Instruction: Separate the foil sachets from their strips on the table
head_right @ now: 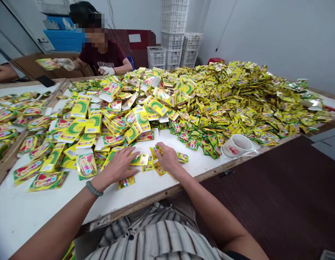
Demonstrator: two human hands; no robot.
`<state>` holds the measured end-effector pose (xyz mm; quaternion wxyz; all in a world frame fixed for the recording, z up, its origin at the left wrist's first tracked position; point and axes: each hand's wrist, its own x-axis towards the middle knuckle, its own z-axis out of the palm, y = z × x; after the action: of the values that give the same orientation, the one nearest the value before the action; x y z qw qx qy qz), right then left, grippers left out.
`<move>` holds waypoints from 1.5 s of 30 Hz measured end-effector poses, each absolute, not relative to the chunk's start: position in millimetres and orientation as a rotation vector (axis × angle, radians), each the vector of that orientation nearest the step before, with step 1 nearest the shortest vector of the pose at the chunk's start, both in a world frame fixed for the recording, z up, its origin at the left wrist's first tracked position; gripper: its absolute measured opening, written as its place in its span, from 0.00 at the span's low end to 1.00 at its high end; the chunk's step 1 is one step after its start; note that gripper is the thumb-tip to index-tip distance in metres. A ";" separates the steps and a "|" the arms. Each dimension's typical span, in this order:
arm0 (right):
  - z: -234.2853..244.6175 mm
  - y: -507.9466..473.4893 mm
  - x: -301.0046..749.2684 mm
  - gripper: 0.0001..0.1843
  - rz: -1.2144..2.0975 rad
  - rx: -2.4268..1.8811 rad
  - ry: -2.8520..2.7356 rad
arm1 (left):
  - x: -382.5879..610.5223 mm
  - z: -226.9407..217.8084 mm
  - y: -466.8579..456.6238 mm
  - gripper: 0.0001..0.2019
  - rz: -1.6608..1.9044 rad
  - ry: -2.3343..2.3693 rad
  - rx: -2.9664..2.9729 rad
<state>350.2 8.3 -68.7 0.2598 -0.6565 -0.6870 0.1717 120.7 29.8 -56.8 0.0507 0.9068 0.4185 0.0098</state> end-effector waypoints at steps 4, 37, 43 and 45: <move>-74.0 5.0 353.2 0.08 0.587 -1.747 -1.641 | 119.0 -68.1 27.5 0.18 0.092 1.231 2.722; -69.7 -41.7 441.6 0.22 0.450 -1.983 -2.006 | 134.3 -51.6 -10.5 0.33 0.632 1.036 0.782; -65.5 -19.5 403.8 0.11 0.589 -1.736 -1.346 | 131.9 -57.8 -11.5 0.31 0.668 1.053 0.903; -61.2 -9.9 377.4 0.14 0.927 -1.469 -1.204 | 131.7 -58.0 -12.2 0.33 0.654 1.060 0.930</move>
<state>377.4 -9.9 -61.2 0.4918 -0.6052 -0.4960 0.3819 131.7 -12.2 -58.0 0.7130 0.4196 0.4781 0.2950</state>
